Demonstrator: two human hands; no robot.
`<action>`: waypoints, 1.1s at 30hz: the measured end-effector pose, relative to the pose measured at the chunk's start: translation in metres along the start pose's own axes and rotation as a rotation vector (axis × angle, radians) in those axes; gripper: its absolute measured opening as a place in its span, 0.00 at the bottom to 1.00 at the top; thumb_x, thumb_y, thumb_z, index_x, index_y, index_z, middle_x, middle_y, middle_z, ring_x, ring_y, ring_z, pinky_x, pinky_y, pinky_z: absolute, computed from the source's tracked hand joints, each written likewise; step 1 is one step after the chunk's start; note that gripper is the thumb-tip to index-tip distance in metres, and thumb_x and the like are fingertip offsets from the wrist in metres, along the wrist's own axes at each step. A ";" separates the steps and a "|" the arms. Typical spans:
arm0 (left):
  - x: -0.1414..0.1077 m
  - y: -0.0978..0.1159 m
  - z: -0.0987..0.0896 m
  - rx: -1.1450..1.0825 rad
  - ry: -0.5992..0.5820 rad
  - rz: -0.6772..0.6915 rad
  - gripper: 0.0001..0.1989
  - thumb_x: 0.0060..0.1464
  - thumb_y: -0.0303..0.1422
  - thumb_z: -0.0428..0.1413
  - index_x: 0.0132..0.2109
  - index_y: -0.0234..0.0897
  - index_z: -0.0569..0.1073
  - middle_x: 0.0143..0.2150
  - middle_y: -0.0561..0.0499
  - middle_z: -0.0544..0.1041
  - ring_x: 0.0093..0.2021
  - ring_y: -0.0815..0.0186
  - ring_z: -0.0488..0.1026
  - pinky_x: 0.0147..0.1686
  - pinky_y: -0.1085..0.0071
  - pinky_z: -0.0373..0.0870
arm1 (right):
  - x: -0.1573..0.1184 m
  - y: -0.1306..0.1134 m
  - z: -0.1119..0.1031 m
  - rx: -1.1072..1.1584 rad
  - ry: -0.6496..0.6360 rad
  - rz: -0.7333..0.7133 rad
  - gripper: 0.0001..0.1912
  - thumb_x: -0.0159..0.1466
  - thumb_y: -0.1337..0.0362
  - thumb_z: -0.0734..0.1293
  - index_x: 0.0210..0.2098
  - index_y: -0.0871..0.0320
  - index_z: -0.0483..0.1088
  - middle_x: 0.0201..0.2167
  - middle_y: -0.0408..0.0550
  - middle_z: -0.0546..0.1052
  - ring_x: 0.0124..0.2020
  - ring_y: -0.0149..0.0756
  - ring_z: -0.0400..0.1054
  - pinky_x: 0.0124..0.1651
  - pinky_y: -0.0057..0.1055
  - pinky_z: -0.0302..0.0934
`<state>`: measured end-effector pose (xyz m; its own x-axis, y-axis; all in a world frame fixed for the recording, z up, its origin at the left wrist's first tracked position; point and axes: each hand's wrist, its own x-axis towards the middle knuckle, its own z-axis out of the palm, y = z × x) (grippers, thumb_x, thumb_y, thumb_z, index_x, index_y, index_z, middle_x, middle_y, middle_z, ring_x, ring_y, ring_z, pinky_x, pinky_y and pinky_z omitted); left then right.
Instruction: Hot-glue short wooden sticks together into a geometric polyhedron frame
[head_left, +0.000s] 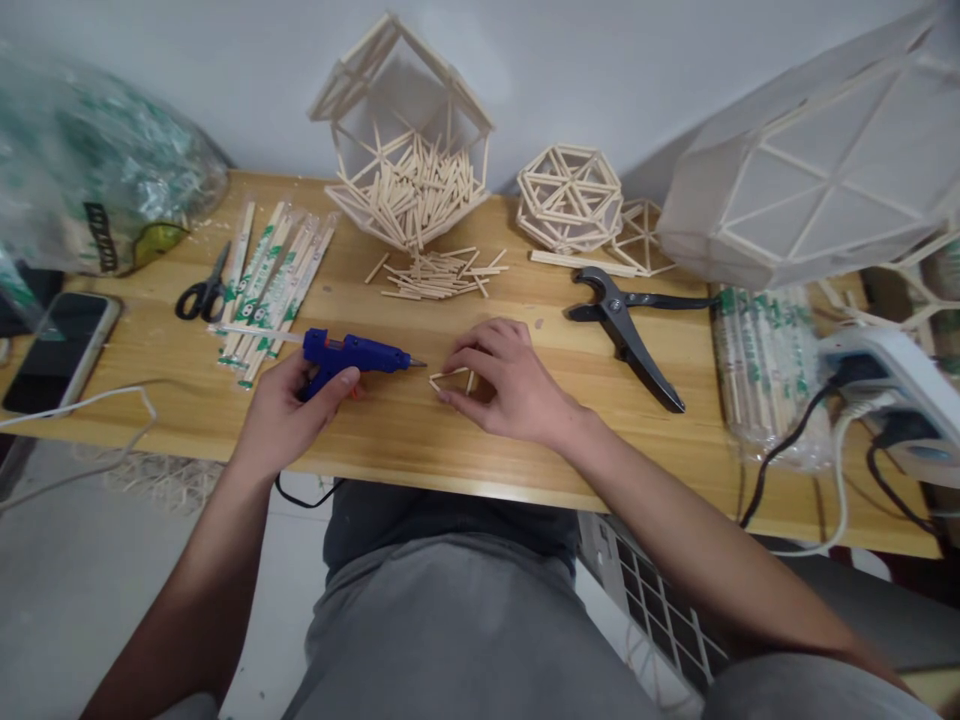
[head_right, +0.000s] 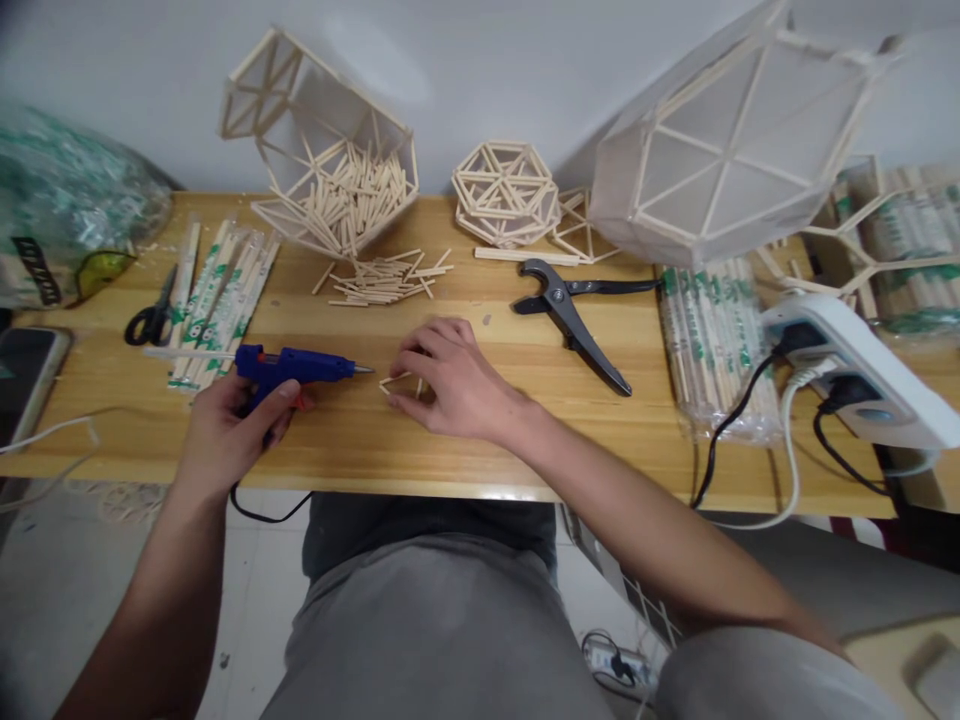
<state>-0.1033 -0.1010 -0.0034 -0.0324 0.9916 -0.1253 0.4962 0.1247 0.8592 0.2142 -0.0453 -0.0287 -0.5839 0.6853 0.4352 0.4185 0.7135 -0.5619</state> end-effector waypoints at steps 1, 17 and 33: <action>0.000 0.000 0.000 -0.008 -0.006 0.001 0.15 0.65 0.47 0.67 0.44 0.40 0.81 0.25 0.55 0.74 0.23 0.67 0.66 0.24 0.70 0.60 | 0.000 0.000 0.000 0.000 0.004 -0.002 0.11 0.72 0.53 0.78 0.46 0.53 0.80 0.48 0.50 0.83 0.53 0.48 0.73 0.60 0.49 0.59; -0.003 0.003 -0.001 -0.048 -0.038 -0.049 0.13 0.67 0.45 0.65 0.44 0.39 0.81 0.23 0.57 0.70 0.22 0.69 0.64 0.22 0.70 0.58 | 0.000 -0.003 -0.002 0.009 -0.024 0.051 0.05 0.75 0.57 0.72 0.46 0.50 0.80 0.48 0.50 0.82 0.53 0.49 0.72 0.60 0.51 0.59; -0.001 0.009 0.001 -0.027 -0.017 -0.043 0.12 0.65 0.43 0.65 0.42 0.39 0.81 0.23 0.56 0.70 0.22 0.68 0.64 0.22 0.70 0.59 | 0.001 -0.004 -0.004 0.025 -0.025 0.049 0.06 0.74 0.57 0.74 0.46 0.51 0.80 0.48 0.50 0.82 0.53 0.49 0.73 0.60 0.51 0.60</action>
<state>-0.0981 -0.1009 0.0041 -0.0384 0.9847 -0.1701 0.4711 0.1680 0.8659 0.2147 -0.0465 -0.0228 -0.5803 0.7155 0.3890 0.4302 0.6749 -0.5996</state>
